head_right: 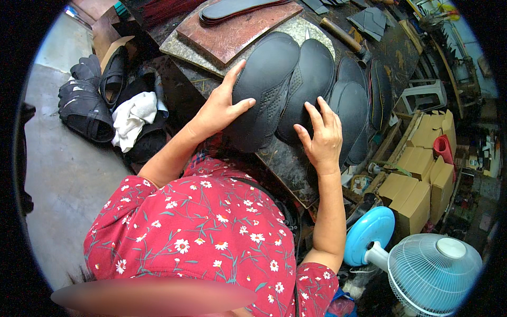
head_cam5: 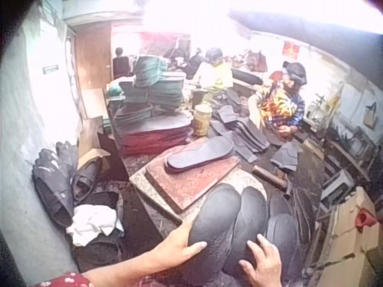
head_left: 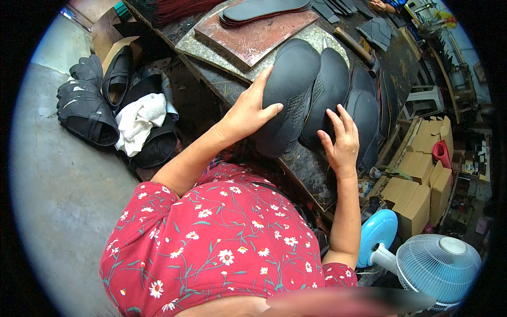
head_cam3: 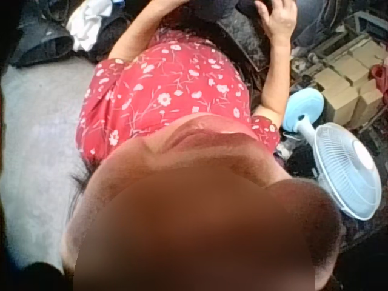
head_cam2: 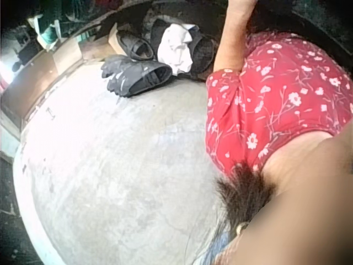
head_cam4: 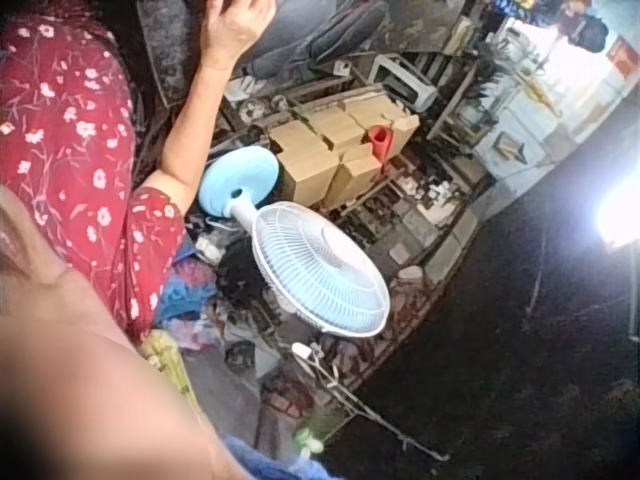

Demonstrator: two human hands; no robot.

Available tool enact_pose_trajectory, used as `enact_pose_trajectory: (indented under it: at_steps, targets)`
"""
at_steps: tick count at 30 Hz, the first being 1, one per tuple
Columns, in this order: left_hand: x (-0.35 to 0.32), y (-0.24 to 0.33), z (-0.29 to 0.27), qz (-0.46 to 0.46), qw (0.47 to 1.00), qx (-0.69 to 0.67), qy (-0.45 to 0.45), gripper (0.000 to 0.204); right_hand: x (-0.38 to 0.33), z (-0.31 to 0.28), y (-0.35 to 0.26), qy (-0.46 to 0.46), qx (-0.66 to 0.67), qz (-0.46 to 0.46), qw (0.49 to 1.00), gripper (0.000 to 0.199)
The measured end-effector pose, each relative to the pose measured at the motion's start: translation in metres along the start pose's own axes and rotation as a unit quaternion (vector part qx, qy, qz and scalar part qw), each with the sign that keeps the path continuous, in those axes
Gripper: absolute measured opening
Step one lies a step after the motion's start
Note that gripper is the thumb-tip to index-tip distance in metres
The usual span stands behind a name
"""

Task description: The person picks up, compares, and stacks various shoe insoles on a workbench. They handle multiple insoles, turning them over to inspect both sides and aligning them into piles.

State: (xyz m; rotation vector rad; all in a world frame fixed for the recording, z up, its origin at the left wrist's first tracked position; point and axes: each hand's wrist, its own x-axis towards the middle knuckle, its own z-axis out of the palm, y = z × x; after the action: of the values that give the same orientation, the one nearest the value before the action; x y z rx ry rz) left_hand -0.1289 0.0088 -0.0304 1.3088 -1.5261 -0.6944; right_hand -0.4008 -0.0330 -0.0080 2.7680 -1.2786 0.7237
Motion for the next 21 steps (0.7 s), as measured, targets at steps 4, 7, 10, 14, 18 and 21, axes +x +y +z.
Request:
enact_pose_trajectory:
  at_steps: [4, 7, 10, 14, 18, 21]
  targets:
    - [0.004, 0.001, -0.002, 0.036, 0.998, 0.039, 0.020, 0.083, -0.001, 0.000, 0.000, 0.001, 0.007, 0.002, 1.000, 0.051]
    - [0.007, 0.001, -0.007, 0.029, 0.992, 0.115, 0.032, 0.083, -0.001, -0.001, 0.000, 0.005, 0.007, -0.001, 1.000, 0.051]
    - [0.009, 0.000, -0.012, 0.022, 0.976, 0.215, 0.032, 0.079, -0.001, -0.001, 0.000, 0.005, 0.006, -0.003, 1.000, 0.050]
    - [0.008, 0.003, -0.012, 0.033, 0.968, 0.244, 0.041, 0.072, 0.000, -0.001, 0.000, 0.009, -0.001, -0.007, 1.000, 0.051]
    - [-0.001, 0.011, -0.007, 0.017, 0.970, 0.240, 0.019, 0.072, 0.000, -0.002, -0.001, 0.006, -0.006, -0.007, 1.000, 0.051]
    - [-0.004, 0.014, -0.001, 0.012, 0.959, 0.283, 0.007, 0.083, 0.000, -0.002, -0.002, 0.006, 0.000, -0.002, 1.000, 0.051]
